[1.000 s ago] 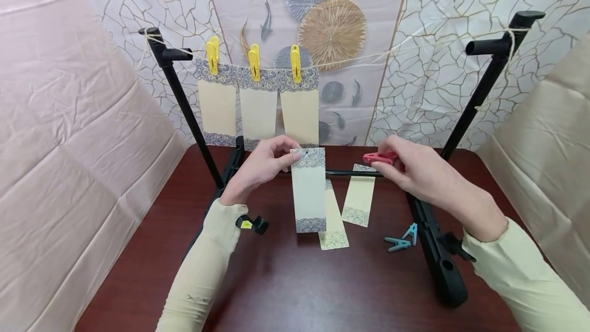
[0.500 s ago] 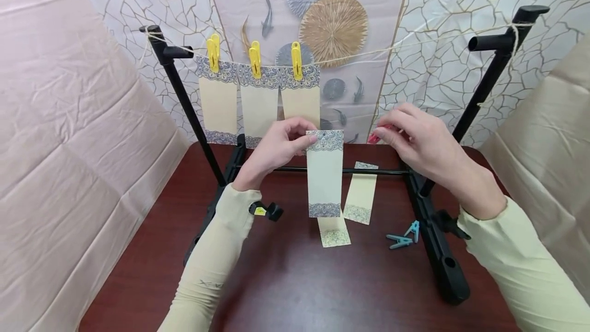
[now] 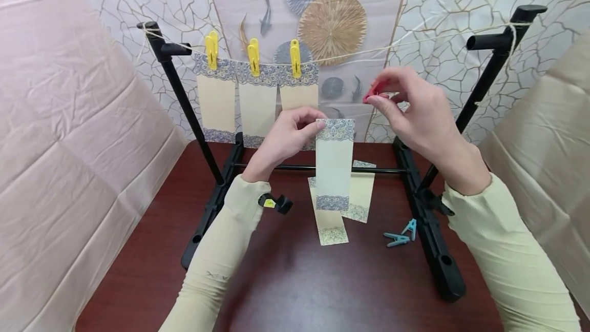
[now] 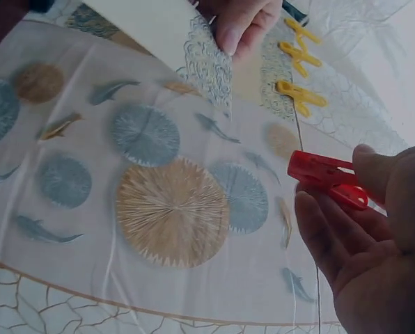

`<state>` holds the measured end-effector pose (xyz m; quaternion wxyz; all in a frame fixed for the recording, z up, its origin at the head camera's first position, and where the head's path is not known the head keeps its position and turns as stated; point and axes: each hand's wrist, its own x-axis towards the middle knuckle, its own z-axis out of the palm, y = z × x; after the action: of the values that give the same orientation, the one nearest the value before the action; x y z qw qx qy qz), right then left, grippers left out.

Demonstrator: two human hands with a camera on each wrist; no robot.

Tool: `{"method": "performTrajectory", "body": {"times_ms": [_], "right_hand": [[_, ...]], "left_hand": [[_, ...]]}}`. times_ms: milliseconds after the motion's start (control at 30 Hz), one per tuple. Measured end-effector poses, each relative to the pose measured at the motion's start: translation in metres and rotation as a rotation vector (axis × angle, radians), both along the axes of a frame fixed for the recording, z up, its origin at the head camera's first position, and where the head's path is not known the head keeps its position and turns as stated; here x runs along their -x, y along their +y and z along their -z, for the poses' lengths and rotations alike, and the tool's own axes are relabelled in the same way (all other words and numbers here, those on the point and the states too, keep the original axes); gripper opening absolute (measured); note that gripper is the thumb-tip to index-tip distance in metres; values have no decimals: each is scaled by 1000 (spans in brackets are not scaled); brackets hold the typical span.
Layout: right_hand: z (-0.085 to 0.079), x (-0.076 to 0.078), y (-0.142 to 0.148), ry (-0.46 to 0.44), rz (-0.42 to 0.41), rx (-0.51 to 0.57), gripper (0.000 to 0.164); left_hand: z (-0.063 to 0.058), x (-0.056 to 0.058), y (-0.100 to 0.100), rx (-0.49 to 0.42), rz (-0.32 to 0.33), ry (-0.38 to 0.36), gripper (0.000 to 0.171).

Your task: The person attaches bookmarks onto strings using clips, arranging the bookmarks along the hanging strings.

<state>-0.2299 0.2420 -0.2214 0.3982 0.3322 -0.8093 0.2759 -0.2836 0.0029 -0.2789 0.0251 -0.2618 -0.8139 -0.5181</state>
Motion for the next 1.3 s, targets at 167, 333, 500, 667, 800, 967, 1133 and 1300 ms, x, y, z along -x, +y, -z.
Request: {"method": "performTrajectory", "body": {"times_ms": [167, 333, 500, 667, 800, 967, 1133, 1300], "right_hand": [[-9, 6, -8, 39, -15, 44, 45], [-16, 13, -14, 83, -41, 68, 37], [-21, 18, -21, 91, -35, 133, 28], [-29, 22, -29, 95, -2, 220, 24], [-35, 29, -35, 95, -29, 289, 20], [-42, 38, -39, 103, -89, 281, 19], [-43, 45, -44, 93, -111, 270, 19], [-46, 48, -51, 54, -16, 328, 15]], "left_hand": [[-8, 0, 3, 1, -10, -26, 18], [-18, -1, 4, 39, -35, -2, 19], [-29, 1, 6, 43, -56, 61, 18], [-36, 1, 8, 26, -65, 109, 17], [-42, 0, 11, 37, -75, 127, 17], [-52, -1, 17, 76, -98, 142, 19], [-58, -1, 23, 96, -107, 119, 20], [-62, -1, 25, 114, -129, 129, 20]]}}
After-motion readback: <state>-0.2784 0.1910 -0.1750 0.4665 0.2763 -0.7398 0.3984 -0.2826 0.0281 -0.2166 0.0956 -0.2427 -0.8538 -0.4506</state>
